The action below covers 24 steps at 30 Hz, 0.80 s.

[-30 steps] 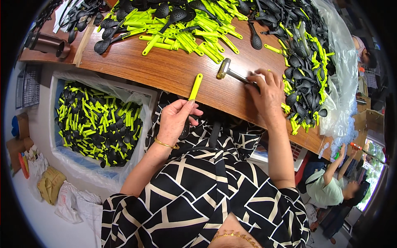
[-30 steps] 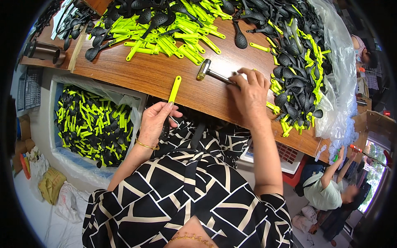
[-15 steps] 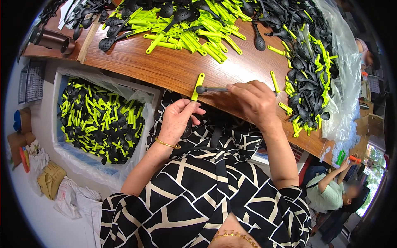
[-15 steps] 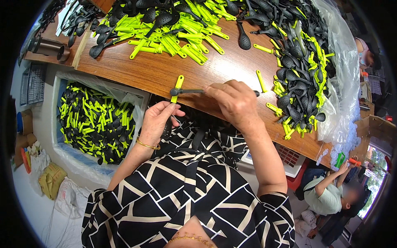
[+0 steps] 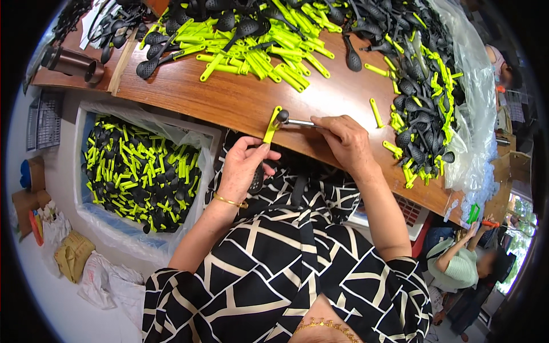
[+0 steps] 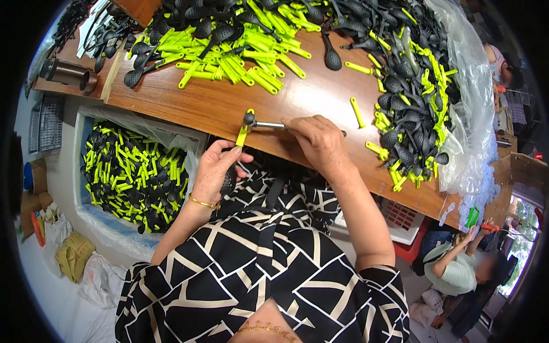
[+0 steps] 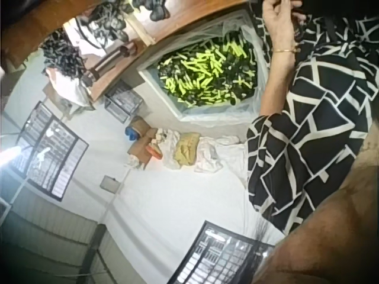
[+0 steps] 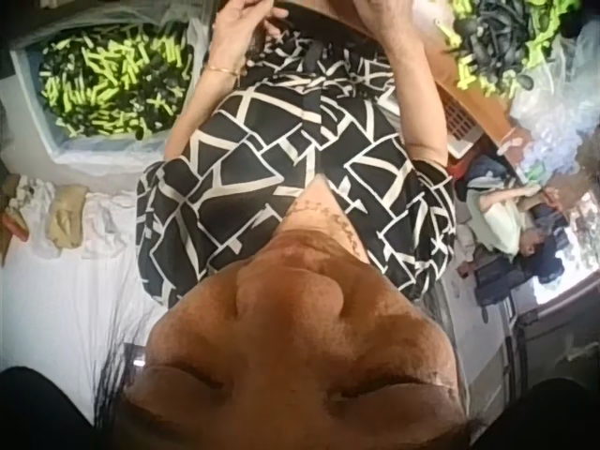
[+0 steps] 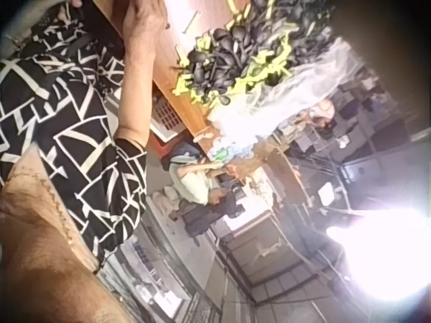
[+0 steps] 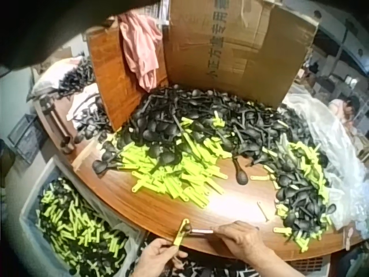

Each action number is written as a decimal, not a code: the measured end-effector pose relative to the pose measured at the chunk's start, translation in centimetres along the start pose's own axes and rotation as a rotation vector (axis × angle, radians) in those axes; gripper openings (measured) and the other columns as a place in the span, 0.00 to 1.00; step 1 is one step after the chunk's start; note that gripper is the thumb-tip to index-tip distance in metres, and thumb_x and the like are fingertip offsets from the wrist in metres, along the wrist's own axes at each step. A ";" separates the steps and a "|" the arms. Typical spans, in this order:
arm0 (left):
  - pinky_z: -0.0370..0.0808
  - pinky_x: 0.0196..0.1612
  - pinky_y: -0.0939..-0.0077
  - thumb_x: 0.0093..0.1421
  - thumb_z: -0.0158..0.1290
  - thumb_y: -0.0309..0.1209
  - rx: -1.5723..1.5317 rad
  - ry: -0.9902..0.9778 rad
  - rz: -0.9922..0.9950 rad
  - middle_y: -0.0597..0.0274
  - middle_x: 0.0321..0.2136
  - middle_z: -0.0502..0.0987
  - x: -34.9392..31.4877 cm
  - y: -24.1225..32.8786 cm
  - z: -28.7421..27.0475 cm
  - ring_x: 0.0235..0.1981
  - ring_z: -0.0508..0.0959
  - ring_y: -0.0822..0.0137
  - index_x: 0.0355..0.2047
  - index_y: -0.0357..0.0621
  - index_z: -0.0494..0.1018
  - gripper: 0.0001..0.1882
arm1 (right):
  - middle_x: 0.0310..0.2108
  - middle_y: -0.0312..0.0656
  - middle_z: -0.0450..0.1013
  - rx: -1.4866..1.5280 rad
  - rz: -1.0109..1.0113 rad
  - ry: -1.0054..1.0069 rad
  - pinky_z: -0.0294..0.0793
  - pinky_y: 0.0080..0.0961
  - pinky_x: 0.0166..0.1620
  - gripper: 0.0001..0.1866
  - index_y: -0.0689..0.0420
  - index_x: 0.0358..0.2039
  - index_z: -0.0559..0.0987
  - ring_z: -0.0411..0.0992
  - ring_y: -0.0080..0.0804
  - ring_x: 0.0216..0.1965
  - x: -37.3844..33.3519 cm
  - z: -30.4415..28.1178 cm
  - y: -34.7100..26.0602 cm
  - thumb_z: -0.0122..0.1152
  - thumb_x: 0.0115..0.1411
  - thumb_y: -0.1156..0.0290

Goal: The person assembles kitchen utensils by inserting black perforated spoon heads into neon green plastic handles. They use a small hammer to tap the components together securely. The person works at a wooden table covered with piles of loose parts and finished utensils.

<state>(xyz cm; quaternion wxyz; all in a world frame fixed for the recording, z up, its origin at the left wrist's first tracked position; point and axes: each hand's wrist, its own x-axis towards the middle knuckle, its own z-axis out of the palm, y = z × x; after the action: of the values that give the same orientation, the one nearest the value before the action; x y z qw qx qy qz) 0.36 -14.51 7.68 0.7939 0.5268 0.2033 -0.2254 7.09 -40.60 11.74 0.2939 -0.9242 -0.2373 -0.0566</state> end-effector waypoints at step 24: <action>0.70 0.68 0.59 0.64 0.63 0.28 0.803 0.961 0.259 0.43 0.68 0.70 0.5 -11.1 -30.6 0.64 0.75 0.50 0.69 0.34 0.68 0.34 | 0.52 0.49 0.80 -0.389 0.091 0.364 0.76 0.47 0.56 0.21 0.54 0.53 0.84 0.76 0.54 0.54 10.5 0.2 11.1 0.75 0.60 0.64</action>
<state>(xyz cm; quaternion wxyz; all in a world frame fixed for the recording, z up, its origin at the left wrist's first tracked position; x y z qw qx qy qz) -8.18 10.03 -12.00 0.3758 0.8458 0.3711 0.0753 21.54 -44.19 8.40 0.1510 -0.9475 -0.1234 -0.2533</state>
